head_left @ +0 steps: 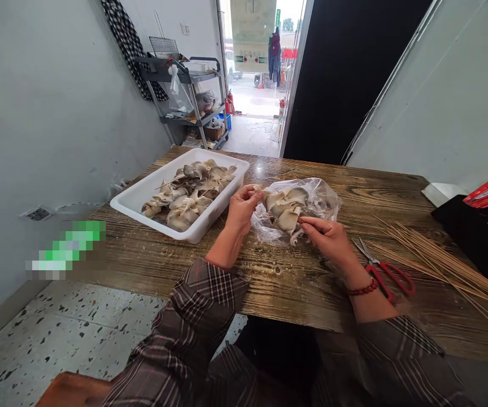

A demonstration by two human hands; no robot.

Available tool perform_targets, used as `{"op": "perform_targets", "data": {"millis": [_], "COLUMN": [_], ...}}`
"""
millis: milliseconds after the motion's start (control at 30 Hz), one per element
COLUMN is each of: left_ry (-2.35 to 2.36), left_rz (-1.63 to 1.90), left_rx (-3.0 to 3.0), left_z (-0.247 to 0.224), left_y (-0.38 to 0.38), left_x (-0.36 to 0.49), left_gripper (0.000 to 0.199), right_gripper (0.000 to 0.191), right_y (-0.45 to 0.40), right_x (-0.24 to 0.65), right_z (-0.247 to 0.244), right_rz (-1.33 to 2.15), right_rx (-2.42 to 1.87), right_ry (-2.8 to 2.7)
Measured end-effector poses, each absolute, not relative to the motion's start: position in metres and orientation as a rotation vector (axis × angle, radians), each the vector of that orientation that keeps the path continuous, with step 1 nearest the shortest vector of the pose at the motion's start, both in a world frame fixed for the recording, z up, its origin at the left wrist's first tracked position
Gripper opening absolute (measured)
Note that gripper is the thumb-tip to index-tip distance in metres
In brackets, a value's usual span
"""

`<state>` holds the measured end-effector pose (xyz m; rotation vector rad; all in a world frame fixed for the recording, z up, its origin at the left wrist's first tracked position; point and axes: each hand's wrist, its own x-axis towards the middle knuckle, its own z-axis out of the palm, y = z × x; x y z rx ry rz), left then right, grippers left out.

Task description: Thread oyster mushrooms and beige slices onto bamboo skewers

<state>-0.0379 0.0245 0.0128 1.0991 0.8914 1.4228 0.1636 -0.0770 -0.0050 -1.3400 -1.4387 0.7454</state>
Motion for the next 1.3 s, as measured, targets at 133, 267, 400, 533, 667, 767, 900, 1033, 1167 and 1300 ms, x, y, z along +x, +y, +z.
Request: {"op": "perform_targets", "data": {"millis": [133, 267, 400, 533, 667, 767, 900, 1033, 1167, 1300], "left_ry": [0.797, 0.766, 0.819, 0.848, 0.881, 0.881, 0.843, 0.821, 0.828, 0.809], "left_rz": [1.356, 1.346, 1.391, 1.471, 1.472, 1.469, 1.464, 1.427, 1.414, 1.345], "left_rx": [0.944, 0.906, 1.034, 1.139, 1.175, 1.174, 1.166, 1.181, 1.094, 0.934], "left_z": [0.0148, 0.0163, 0.0143, 0.011, 0.0094, 0.0094, 0.0112, 0.0138, 0.0137, 0.0115], "left_y": [0.0234, 0.0225, 0.023, 0.0245, 0.0253, 0.0245, 0.0221, 0.0205, 0.0222, 0.0247], "left_x": [-0.0401, -0.0404, -0.0379, -0.0344, -0.0329, -0.0331, -0.0334, -0.0331, -0.0347, -0.0386], "left_gripper": [0.026, 0.02, 0.021, 0.034, 0.025, 0.024, 0.022, 0.018, 0.022, 0.023], "right_gripper": [0.036, 0.037, 0.033, 0.031, 0.031, 0.03, 0.028, 0.028, 0.027, 0.023], "right_y": [-0.0784, -0.0785, -0.0778, -0.0766, -0.0755, -0.0753, -0.0758, -0.0764, -0.0772, -0.0787], "right_x": [0.1625, 0.1622, 0.1628, 0.164, 0.1654, 0.1652, 0.164, 0.1642, 0.1639, 0.1612], "right_z": [-0.0043, -0.0045, -0.0051, -0.0082, -0.0121, -0.0128, -0.0112, -0.0101, -0.0096, -0.0065], "right_rz": [0.757, 0.733, 0.688, 0.652, 0.645, 0.623, 0.575, 0.544, 0.503, 0.502], "right_rx": [-1.333, -1.318, -1.306, -1.288, -1.292, -1.291, -1.301, -1.309, -1.294, -1.26], "right_ry": [-1.429, -1.491, -1.602, -1.66, -1.667, -1.676, -1.691, -1.704, -1.724, -1.739]}}
